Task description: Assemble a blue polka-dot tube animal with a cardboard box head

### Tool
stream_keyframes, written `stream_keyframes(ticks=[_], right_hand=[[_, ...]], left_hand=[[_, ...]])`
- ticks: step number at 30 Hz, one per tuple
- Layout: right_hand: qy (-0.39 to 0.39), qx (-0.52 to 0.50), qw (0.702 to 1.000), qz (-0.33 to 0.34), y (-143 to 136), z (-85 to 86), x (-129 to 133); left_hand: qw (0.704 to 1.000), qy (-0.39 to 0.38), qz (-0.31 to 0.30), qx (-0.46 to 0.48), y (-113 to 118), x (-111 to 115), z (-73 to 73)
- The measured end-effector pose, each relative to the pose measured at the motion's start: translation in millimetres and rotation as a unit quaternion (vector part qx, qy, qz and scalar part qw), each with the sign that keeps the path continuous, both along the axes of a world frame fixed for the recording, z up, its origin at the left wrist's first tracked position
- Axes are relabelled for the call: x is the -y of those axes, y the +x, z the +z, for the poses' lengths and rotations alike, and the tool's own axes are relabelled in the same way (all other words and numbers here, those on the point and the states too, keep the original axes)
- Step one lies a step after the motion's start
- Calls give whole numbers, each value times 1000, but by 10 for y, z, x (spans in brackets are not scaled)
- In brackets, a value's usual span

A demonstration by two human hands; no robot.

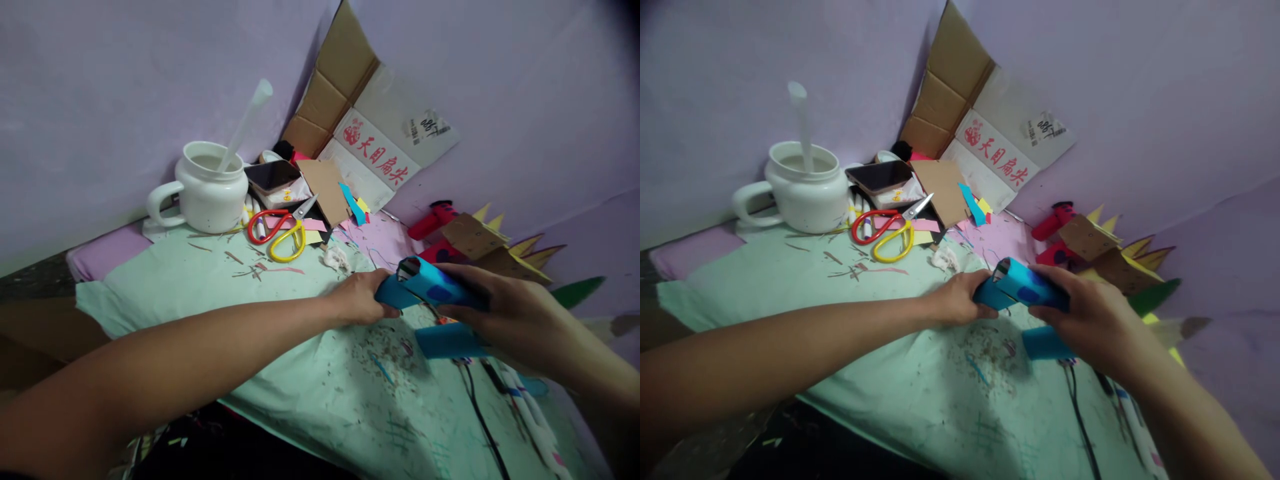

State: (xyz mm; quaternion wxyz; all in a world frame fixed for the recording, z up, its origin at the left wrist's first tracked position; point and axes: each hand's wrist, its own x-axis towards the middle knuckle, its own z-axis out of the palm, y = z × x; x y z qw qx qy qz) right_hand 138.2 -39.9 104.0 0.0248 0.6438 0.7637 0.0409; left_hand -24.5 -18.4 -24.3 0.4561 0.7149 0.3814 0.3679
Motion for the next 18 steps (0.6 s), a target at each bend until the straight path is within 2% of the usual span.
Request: stream_keyframes(ticks=[10, 13, 18], right_hand=[[-10, -22, 1000, 4, 1, -13, -17], [-12, -42, 998, 33, -2, -39, -23], [32, -36, 995, 84, 7, -66, -17]], left_hand=[[1000, -25, 5, 6, -6, 19, 7], [999, -37, 9, 0, -18, 31, 19], [999, -33, 23, 5, -14, 18, 13]])
